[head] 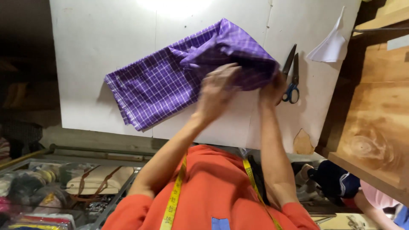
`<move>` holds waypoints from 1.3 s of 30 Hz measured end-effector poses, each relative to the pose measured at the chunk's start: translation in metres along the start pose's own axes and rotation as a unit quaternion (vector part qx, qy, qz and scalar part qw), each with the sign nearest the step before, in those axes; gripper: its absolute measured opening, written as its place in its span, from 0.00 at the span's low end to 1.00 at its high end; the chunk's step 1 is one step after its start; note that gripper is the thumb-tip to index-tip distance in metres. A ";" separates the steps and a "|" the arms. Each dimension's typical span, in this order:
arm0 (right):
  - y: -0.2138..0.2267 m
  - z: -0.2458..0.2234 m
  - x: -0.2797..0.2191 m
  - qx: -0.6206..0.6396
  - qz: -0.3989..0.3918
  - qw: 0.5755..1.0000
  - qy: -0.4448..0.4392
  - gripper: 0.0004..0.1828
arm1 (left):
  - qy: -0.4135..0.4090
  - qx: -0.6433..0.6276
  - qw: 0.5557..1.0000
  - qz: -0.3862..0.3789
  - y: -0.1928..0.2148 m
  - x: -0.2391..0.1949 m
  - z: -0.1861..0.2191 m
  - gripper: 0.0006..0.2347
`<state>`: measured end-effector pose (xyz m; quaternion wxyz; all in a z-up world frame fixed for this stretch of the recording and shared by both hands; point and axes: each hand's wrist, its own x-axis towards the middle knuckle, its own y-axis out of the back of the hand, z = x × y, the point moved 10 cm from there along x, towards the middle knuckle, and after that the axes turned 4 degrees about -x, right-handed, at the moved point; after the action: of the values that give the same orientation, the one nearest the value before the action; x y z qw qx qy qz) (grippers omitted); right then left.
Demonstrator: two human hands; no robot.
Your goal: Unfolding and smoothing a piece of purple checkered fabric on a cutting table in preparation for tailoring
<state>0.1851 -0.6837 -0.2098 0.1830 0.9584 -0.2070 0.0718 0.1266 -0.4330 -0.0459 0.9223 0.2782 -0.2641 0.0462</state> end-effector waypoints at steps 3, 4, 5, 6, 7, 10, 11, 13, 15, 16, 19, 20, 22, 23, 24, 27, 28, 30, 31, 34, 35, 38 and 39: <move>0.069 0.067 0.016 0.002 0.028 0.998 -0.061 0.16 | 0.117 0.083 0.989 0.043 0.053 -0.093 -0.101 0.27; 0.077 0.064 0.014 -0.001 0.031 0.998 -0.063 0.16 | 0.117 0.079 0.989 0.040 0.063 -0.114 -0.107 0.27; 0.092 0.062 0.012 -0.064 0.069 0.993 -0.075 0.08 | 0.229 0.183 0.956 -0.030 0.068 -0.143 -0.136 0.30; 0.106 0.058 0.009 -0.126 0.106 0.982 -0.087 0.17 | 0.334 0.282 0.894 -0.100 0.078 -0.178 -0.164 0.34; 0.115 0.070 0.003 -0.130 0.109 0.981 -0.089 0.17 | 0.333 0.279 0.895 -0.104 0.083 -0.192 -0.169 0.34; 0.120 0.061 -0.012 -0.293 0.090 0.951 0.042 0.25 | 0.427 0.297 0.827 -0.213 0.090 -0.244 -0.202 0.35; 0.106 0.035 -0.021 -0.335 0.089 0.926 0.150 0.26 | 0.422 0.304 0.826 -0.216 0.095 -0.248 -0.205 0.36; 0.081 -0.012 -0.047 -0.373 0.086 0.888 0.256 0.34 | 0.418 0.310 0.825 -0.220 0.110 -0.250 -0.218 0.37; 0.032 -0.048 -0.070 -0.293 -0.094 0.918 0.251 0.38 | 0.414 0.309 0.823 -0.237 0.130 -0.246 -0.238 0.36; 0.025 -0.046 -0.082 -0.293 -0.095 0.918 0.251 0.38 | 0.414 0.308 0.823 -0.237 0.144 -0.242 -0.247 0.36; -0.022 -0.025 -0.132 -0.352 -0.271 0.861 0.248 0.36 | 0.393 0.410 0.796 -0.207 0.192 -0.227 -0.267 0.39; -0.025 -0.024 -0.144 -0.361 -0.280 0.855 0.246 0.34 | 0.425 0.405 0.789 -0.181 0.204 -0.225 -0.274 0.40; -0.031 -0.018 -0.152 -0.369 -0.288 0.849 0.245 0.33 | 0.455 0.399 0.781 -0.152 0.205 -0.212 -0.267 0.41; -0.030 -0.017 -0.150 -0.319 -0.282 0.875 0.230 0.27 | 0.446 0.306 0.839 -0.064 0.200 -0.196 -0.247 0.36; -0.029 -0.014 -0.148 -0.268 -0.275 0.898 0.214 0.22 | 0.428 0.206 0.880 0.026 0.196 -0.181 -0.227 0.30; -0.026 -0.015 -0.103 -0.243 -0.210 0.927 0.192 0.12 | 0.377 0.067 0.917 0.115 0.120 -0.218 -0.236 0.19; -0.031 -0.020 -0.089 -0.242 -0.212 0.928 0.190 0.12 | 0.378 0.068 0.916 0.114 0.104 -0.215 -0.210 0.19; -0.041 -0.025 -0.052 -0.200 -0.202 0.948 0.141 0.09 | 0.515 -0.095 0.849 0.068 0.047 -0.231 -0.180 0.23; -0.053 -0.017 -0.042 -0.197 -0.207 0.947 0.143 0.09 | 0.518 -0.093 0.847 0.074 0.031 -0.234 -0.175 0.23; -0.098 0.031 -0.024 -0.178 -0.271 0.945 0.039 0.25 | 0.551 -0.262 0.791 0.046 -0.031 -0.253 -0.165 0.23; -0.117 0.055 -0.022 -0.152 -0.313 0.937 -0.023 0.38 | 0.563 -0.280 0.776 0.046 -0.042 -0.260 -0.168 0.17; -0.144 0.032 -0.031 -0.102 -0.378 0.913 -0.116 0.36 | 0.570 -0.270 0.775 0.047 -0.038 -0.266 -0.168 0.08; -0.149 0.011 -0.039 -0.079 -0.397 0.902 -0.152 0.20 | 0.566 -0.241 0.787 0.042 -0.030 -0.265 -0.166 0.05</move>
<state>0.2138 -0.5477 -0.2759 0.2376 0.9428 0.1608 -0.1698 -0.0167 -0.3523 -0.3134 0.9409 -0.0407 0.2911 0.1685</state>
